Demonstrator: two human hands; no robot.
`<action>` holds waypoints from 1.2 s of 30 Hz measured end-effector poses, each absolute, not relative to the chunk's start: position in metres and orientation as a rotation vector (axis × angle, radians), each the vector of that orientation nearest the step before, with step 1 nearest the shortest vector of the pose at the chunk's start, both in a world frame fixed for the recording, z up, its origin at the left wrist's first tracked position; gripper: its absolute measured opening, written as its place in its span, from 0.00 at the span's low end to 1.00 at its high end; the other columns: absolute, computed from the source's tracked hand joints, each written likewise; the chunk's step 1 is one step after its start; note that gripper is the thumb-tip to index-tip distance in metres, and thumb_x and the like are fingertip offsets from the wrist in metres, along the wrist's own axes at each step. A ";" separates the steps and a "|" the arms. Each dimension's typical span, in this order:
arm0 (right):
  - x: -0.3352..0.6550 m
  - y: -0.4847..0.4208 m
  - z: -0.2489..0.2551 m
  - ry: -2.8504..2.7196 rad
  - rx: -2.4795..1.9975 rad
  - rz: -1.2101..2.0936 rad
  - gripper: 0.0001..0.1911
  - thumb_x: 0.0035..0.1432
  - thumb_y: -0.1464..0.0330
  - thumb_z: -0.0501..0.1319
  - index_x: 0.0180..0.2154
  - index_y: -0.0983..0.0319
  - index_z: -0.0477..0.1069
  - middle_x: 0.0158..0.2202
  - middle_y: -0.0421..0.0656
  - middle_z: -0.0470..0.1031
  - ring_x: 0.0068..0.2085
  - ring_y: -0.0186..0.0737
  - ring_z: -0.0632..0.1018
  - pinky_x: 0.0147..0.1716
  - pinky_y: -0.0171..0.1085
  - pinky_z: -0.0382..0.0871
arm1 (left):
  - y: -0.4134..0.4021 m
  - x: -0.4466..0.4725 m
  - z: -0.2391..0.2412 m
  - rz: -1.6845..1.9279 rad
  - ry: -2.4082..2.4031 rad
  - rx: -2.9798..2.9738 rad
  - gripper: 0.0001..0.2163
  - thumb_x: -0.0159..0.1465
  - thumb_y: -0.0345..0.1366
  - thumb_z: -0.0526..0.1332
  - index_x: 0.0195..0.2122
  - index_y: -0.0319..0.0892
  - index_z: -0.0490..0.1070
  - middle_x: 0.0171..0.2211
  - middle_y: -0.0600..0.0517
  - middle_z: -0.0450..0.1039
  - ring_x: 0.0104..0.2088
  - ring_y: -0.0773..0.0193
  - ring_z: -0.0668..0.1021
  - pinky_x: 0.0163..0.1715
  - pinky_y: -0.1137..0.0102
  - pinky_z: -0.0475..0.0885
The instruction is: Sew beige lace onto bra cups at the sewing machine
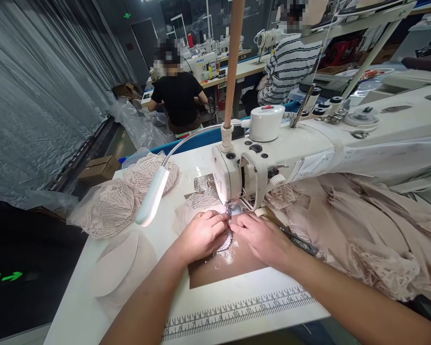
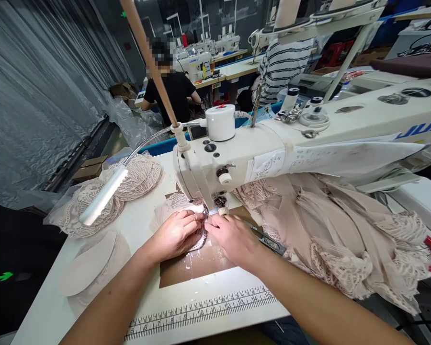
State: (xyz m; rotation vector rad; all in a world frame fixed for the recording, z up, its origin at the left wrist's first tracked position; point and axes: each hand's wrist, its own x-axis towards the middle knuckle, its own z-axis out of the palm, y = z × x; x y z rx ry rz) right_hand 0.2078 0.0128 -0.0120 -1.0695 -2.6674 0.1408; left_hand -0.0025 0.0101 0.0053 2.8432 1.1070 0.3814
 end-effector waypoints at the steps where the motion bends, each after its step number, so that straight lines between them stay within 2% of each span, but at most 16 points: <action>1: 0.207 0.013 -0.011 -2.673 -1.075 0.145 0.18 0.56 0.80 0.51 0.44 0.61 0.72 0.34 0.43 0.68 0.36 0.39 0.68 0.34 0.36 0.57 | 0.010 -0.003 0.005 0.377 1.095 2.850 0.10 0.67 0.36 0.51 0.42 0.40 0.69 0.51 0.47 0.71 0.46 0.59 0.72 0.44 0.62 0.70; 6: 0.208 0.013 -0.005 -2.716 -1.128 0.141 0.17 0.54 0.80 0.52 0.42 0.61 0.72 0.33 0.43 0.68 0.34 0.39 0.67 0.33 0.37 0.55 | 0.010 -0.003 0.006 0.374 1.075 2.824 0.11 0.67 0.35 0.51 0.47 0.40 0.68 0.51 0.46 0.72 0.46 0.58 0.72 0.45 0.61 0.70; 10: 0.210 0.014 -0.002 -2.728 -1.149 0.140 0.15 0.54 0.80 0.52 0.38 0.61 0.72 0.33 0.42 0.68 0.31 0.37 0.65 0.30 0.37 0.52 | 0.005 0.005 0.008 0.379 1.155 2.769 0.15 0.66 0.38 0.52 0.51 0.39 0.67 0.51 0.45 0.71 0.45 0.56 0.72 0.45 0.59 0.69; 16: 0.212 0.016 -0.006 -2.681 -1.140 0.138 0.14 0.55 0.80 0.52 0.37 0.61 0.72 0.32 0.41 0.67 0.29 0.35 0.62 0.29 0.37 0.50 | -0.001 0.010 0.007 0.348 1.221 2.730 0.17 0.66 0.39 0.52 0.53 0.39 0.68 0.53 0.45 0.69 0.47 0.54 0.71 0.45 0.58 0.69; 27: 0.209 0.018 -0.009 -2.587 -1.161 0.097 0.16 0.58 0.78 0.51 0.42 0.62 0.73 0.30 0.42 0.66 0.26 0.35 0.59 0.26 0.37 0.47 | 0.002 0.007 0.002 0.306 1.294 2.743 0.21 0.66 0.43 0.51 0.56 0.37 0.66 0.57 0.46 0.65 0.48 0.53 0.68 0.46 0.57 0.67; 32: 0.212 0.016 -0.012 -2.559 -1.087 0.153 0.16 0.59 0.77 0.50 0.43 0.62 0.73 0.30 0.41 0.66 0.27 0.36 0.60 0.28 0.37 0.49 | 0.002 0.004 0.005 0.338 1.218 2.765 0.18 0.66 0.41 0.52 0.53 0.38 0.67 0.55 0.48 0.68 0.48 0.54 0.68 0.46 0.59 0.66; 36: 0.214 0.014 -0.014 -2.612 -1.021 0.181 0.13 0.60 0.75 0.51 0.40 0.60 0.73 0.29 0.41 0.65 0.30 0.37 0.62 0.30 0.37 0.51 | 0.002 0.004 0.006 0.359 1.200 2.773 0.17 0.67 0.40 0.51 0.53 0.39 0.68 0.55 0.48 0.68 0.47 0.55 0.69 0.45 0.59 0.67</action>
